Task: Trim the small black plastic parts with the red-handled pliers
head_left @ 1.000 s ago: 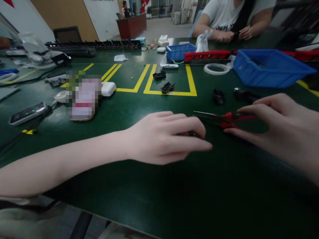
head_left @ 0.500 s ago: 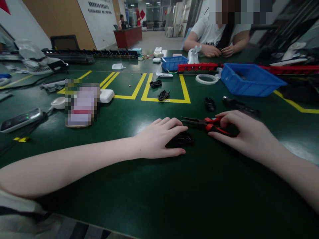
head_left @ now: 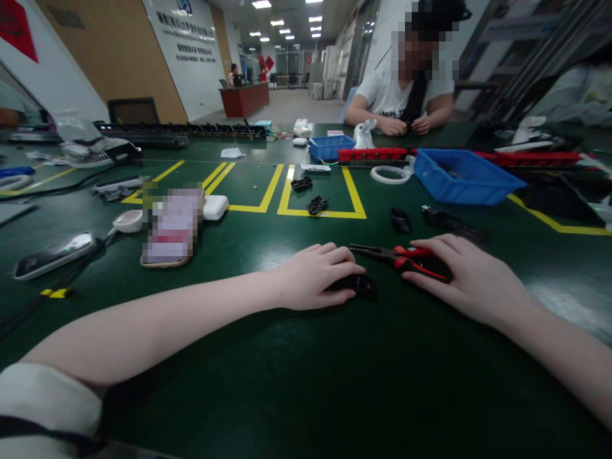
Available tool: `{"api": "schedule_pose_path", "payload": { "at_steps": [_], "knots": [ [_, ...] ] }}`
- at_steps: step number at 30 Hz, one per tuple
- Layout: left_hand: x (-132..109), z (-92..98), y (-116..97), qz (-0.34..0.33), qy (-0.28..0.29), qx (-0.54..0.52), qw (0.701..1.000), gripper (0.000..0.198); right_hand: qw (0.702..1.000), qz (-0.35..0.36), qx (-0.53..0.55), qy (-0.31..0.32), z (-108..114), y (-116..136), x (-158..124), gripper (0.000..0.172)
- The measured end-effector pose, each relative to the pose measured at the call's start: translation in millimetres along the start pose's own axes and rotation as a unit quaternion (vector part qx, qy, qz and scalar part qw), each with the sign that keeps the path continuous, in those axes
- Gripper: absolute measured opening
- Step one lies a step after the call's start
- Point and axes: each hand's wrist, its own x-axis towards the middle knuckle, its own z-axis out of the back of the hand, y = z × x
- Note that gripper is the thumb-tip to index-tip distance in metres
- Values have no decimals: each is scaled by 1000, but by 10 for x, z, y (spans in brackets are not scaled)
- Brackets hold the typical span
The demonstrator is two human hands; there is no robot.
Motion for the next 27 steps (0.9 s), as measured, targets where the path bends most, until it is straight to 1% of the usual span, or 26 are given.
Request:
{"api": "schedule_pose_path", "payload": {
  "at_steps": [4,8,12,15,18,20,23,25,27],
  "knots": [
    [-7,-6,-26,1,-4,5,1000,39,1000,8,-23,-20,27,44,-17,53],
    [-12,-16,-42,23,-18,-10,1000,44,998,17,-52,-25,79,29,-9,44],
    [-25,-33,-42,64,-25,-30,997,50,991,54,-110,-47,169,5,28,41],
    [-31,-45,-36,83,-32,-45,995,47,982,67,-166,-65,214,4,44,39],
    [-26,-52,-23,92,-35,-66,993,42,974,58,-200,-93,209,-24,42,36],
    [-18,-52,-10,98,-35,-82,991,39,975,51,-194,-100,188,-61,34,34],
    [-8,-42,6,101,-42,-109,988,36,984,31,-148,-95,156,-83,12,27],
    [-6,-30,4,102,-45,-119,987,35,988,27,-112,-99,145,-46,-6,24],
    [-7,-16,-11,108,-34,-122,986,34,989,46,-92,-109,140,30,-21,21]
  ]
}}
